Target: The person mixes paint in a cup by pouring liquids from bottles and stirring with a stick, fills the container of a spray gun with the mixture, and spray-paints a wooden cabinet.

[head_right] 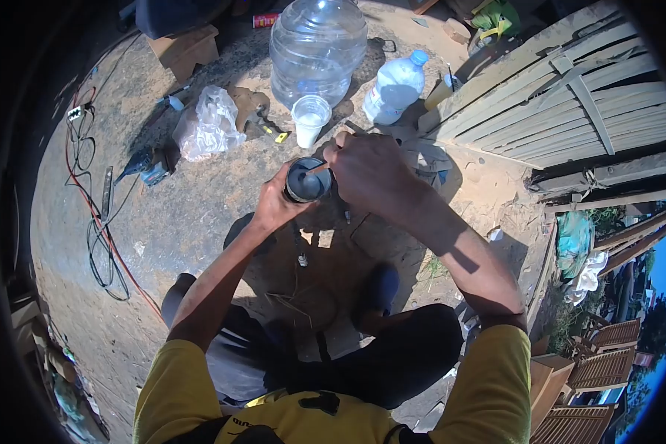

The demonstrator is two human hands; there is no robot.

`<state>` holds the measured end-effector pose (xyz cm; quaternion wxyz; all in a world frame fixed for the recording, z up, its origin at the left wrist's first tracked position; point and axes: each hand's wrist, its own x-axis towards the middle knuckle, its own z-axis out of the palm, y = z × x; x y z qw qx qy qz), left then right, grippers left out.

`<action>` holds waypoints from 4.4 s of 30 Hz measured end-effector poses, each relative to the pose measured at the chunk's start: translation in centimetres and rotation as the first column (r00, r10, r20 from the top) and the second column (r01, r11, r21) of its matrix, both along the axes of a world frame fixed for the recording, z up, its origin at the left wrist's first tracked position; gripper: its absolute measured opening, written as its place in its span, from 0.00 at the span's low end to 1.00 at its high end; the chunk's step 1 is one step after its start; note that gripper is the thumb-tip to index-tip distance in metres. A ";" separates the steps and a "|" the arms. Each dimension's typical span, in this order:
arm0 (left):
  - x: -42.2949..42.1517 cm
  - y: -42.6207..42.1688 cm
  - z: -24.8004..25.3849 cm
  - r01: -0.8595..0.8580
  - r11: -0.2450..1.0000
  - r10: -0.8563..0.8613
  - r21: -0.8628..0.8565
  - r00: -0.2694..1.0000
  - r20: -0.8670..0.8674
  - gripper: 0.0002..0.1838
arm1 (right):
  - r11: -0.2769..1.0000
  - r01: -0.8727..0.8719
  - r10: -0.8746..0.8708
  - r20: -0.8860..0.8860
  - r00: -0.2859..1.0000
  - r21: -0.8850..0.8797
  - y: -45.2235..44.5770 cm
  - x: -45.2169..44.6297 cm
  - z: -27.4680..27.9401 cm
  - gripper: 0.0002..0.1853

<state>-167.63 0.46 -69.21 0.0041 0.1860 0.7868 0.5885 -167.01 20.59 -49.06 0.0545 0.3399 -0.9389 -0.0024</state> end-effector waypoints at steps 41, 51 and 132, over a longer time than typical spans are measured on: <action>-1.5 -7.1 5.9 -0.255 0.964 0.237 0.078 0.953 0.187 0.36 | 0.584 0.743 -0.728 0.192 0.658 -0.327 13.4 1.6 -27.3 0.11; 0.3 -8.5 9.7 -0.317 0.946 0.306 0.073 0.943 0.131 0.38 | 0.986 -0.160 0.140 0.301 0.943 0.042 -0.4 -4.7 -26.0 0.36; 95.1 9.1 74.1 -0.491 -0.869 0.490 0.057 -0.871 -0.035 0.50 | 0.066 -0.735 0.458 0.675 -0.579 -0.675 -18.6 75.2 49.1 0.59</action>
